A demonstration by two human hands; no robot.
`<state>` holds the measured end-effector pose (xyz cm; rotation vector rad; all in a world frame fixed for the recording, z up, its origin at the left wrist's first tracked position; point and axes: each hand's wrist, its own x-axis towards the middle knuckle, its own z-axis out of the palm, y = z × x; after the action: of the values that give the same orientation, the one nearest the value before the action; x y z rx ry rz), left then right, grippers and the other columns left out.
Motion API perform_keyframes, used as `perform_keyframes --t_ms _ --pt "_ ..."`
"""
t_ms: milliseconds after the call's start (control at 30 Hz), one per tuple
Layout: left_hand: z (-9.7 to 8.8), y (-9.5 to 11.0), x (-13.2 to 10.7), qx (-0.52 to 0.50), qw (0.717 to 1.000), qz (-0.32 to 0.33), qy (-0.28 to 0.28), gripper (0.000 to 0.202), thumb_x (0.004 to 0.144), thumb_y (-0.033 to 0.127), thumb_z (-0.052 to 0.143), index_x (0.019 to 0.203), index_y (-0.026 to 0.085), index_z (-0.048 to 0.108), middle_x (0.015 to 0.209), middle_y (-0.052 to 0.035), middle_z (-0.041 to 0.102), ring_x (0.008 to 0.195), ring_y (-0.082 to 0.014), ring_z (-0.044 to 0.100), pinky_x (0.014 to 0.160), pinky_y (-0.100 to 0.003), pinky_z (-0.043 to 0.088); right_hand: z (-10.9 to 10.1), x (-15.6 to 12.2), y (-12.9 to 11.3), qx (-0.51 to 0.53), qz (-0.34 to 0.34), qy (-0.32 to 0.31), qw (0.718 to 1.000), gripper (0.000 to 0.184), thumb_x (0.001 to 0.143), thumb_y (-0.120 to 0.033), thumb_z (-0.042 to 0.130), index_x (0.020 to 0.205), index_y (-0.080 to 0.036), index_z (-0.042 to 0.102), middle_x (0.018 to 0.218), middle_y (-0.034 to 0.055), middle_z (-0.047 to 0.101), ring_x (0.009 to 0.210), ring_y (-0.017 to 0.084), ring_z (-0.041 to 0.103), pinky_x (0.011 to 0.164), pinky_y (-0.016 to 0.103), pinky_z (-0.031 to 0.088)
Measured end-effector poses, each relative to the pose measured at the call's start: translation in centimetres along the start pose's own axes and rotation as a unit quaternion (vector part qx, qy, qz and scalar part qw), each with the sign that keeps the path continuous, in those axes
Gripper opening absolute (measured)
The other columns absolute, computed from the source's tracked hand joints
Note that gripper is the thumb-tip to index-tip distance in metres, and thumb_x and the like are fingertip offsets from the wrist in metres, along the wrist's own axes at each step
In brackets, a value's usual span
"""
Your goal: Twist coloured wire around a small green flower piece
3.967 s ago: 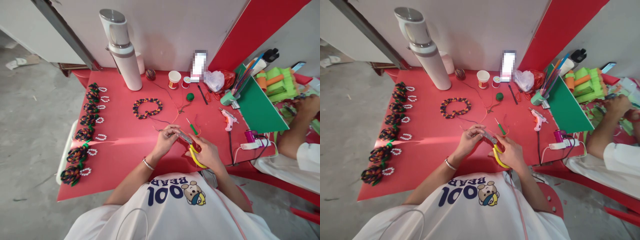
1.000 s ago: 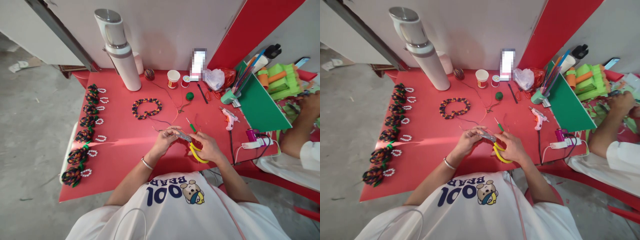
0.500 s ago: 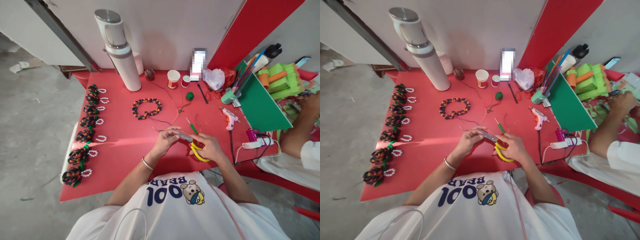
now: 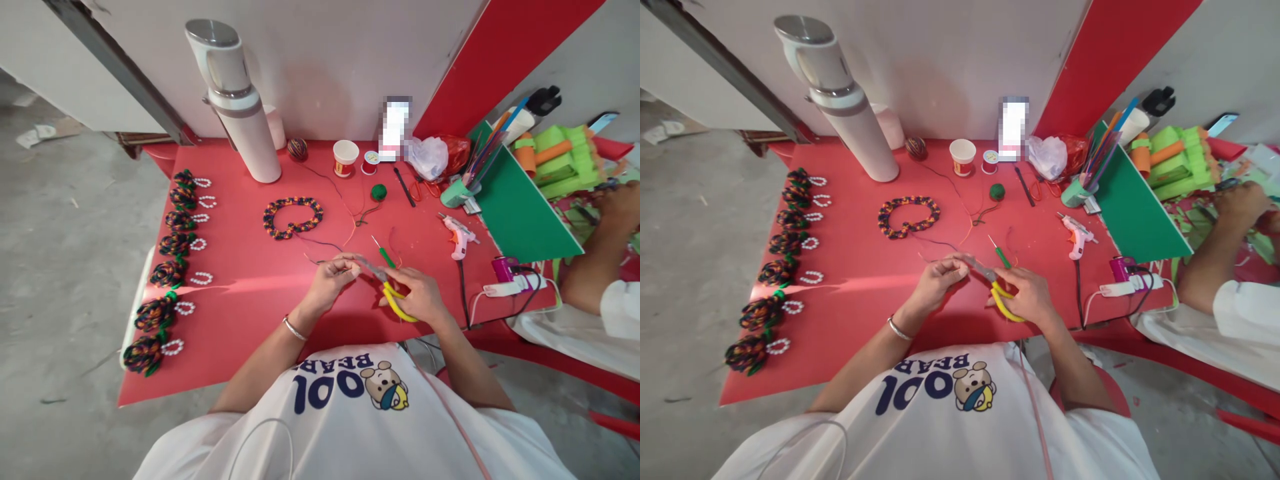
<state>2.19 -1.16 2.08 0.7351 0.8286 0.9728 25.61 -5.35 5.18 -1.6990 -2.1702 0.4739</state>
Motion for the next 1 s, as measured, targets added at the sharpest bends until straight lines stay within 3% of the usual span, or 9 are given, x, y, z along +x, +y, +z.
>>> perform_keyframes --t_ms 100,200,300,400,500,667,800,900,1000 --pt "0.0 0.1 0.0 -0.008 1.000 -0.023 0.006 0.035 0.073 0.046 0.088 0.083 0.014 0.076 0.095 -0.0078 0.073 0.044 0.0011 0.031 0.042 -0.020 0.024 -0.4 -0.1 2.1 -0.091 0.140 0.079 0.983 0.061 0.090 -0.062 0.066 0.140 -0.027 0.068 0.103 0.0104 0.079 0.086 0.027 0.071 0.069 0.034 0.051" --pt "0.0 0.3 0.0 -0.015 1.000 -0.026 0.001 0.038 0.073 0.048 0.088 0.089 0.015 0.076 0.083 -0.0046 0.070 0.041 0.0009 0.029 0.041 -0.021 0.021 -1.2 -0.6 4.4 -0.204 0.202 0.068 0.955 0.058 0.093 -0.050 0.064 0.144 -0.022 0.064 0.100 0.0141 0.078 0.087 0.029 0.069 0.066 0.034 0.047" --pt "0.2 0.4 -0.2 -0.017 1.000 -0.025 -0.002 0.039 0.072 0.047 0.089 0.090 0.015 0.076 0.085 -0.0049 0.071 0.041 0.0009 0.030 0.041 -0.022 0.023 -2.0 -1.2 5.1 -0.247 0.191 0.062 0.948 0.049 0.096 -0.040 0.061 0.140 -0.019 0.067 0.106 0.0188 0.075 0.093 0.033 0.066 0.071 0.038 0.047" --pt "0.2 0.5 -0.2 -0.013 1.000 -0.023 0.012 0.037 0.073 0.046 0.089 0.088 0.015 0.076 0.085 -0.0048 0.072 0.042 0.0007 0.031 0.042 -0.022 0.026 -2.0 -1.3 3.8 -0.239 0.170 0.130 0.947 0.040 0.100 -0.038 0.054 0.129 -0.018 0.073 0.121 0.0224 0.070 0.106 0.036 0.062 0.079 0.044 0.048" --pt "-0.1 0.3 -0.1 -0.003 0.999 -0.006 0.037 0.034 0.074 0.045 0.087 0.085 0.015 0.075 0.088 -0.0057 0.072 0.043 0.0002 0.033 0.041 -0.021 0.027 -0.8 -0.8 1.3 -0.148 0.120 0.161 0.968 0.032 0.103 -0.037 0.050 0.110 -0.024 0.079 0.108 0.0147 0.075 0.104 0.032 0.064 0.086 0.043 0.050" --pt "-0.5 0.3 0.3 0.002 0.995 0.045 0.087 0.029 0.075 0.041 0.087 0.075 0.016 0.073 0.112 -0.0082 0.072 0.045 0.0010 0.035 0.040 -0.022 0.030 2.6 0.8 -2.4 0.033 0.051 0.044 0.997 0.025 0.103 -0.036 0.056 0.097 -0.028 0.079 0.098 0.0055 0.078 0.096 0.024 0.071 0.086 0.036 0.053" --pt "-0.2 0.7 0.1 -0.001 0.992 0.063 0.110 0.029 0.075 0.041 0.086 0.074 0.016 0.072 0.117 -0.0070 0.071 0.044 0.0020 0.033 0.043 -0.023 0.038 3.5 2.3 -3.9 -0.023 0.075 0.033 0.996 0.021 0.101 -0.037 0.061 0.097 -0.025 0.078 0.101 0.0068 0.076 0.099 0.025 0.070 0.081 0.034 0.051" --pt "0.0 1.0 0.0 -0.007 0.990 0.066 0.122 0.030 0.074 0.042 0.086 0.075 0.016 0.072 0.116 -0.0067 0.070 0.047 0.0007 0.038 0.044 -0.021 0.040 3.6 3.1 -5.0 -0.058 0.076 -0.030 0.995 0.023 0.097 -0.045 0.067 0.100 -0.025 0.076 0.103 0.0070 0.074 0.098 0.025 0.069 0.074 0.033 0.049" --pt "0.0 1.3 0.0 -0.003 0.990 0.069 0.125 0.031 0.073 0.042 0.086 0.074 0.015 0.071 0.114 -0.0073 0.071 0.051 -0.0012 0.044 0.044 -0.020 0.039 4.3 3.1 -6.4 -0.108 0.085 -0.091 0.986 0.022 0.101 -0.040 0.063 0.103 -0.022 0.074 0.106 0.0114 0.073 0.102 0.027 0.068 0.073 0.033 0.049"
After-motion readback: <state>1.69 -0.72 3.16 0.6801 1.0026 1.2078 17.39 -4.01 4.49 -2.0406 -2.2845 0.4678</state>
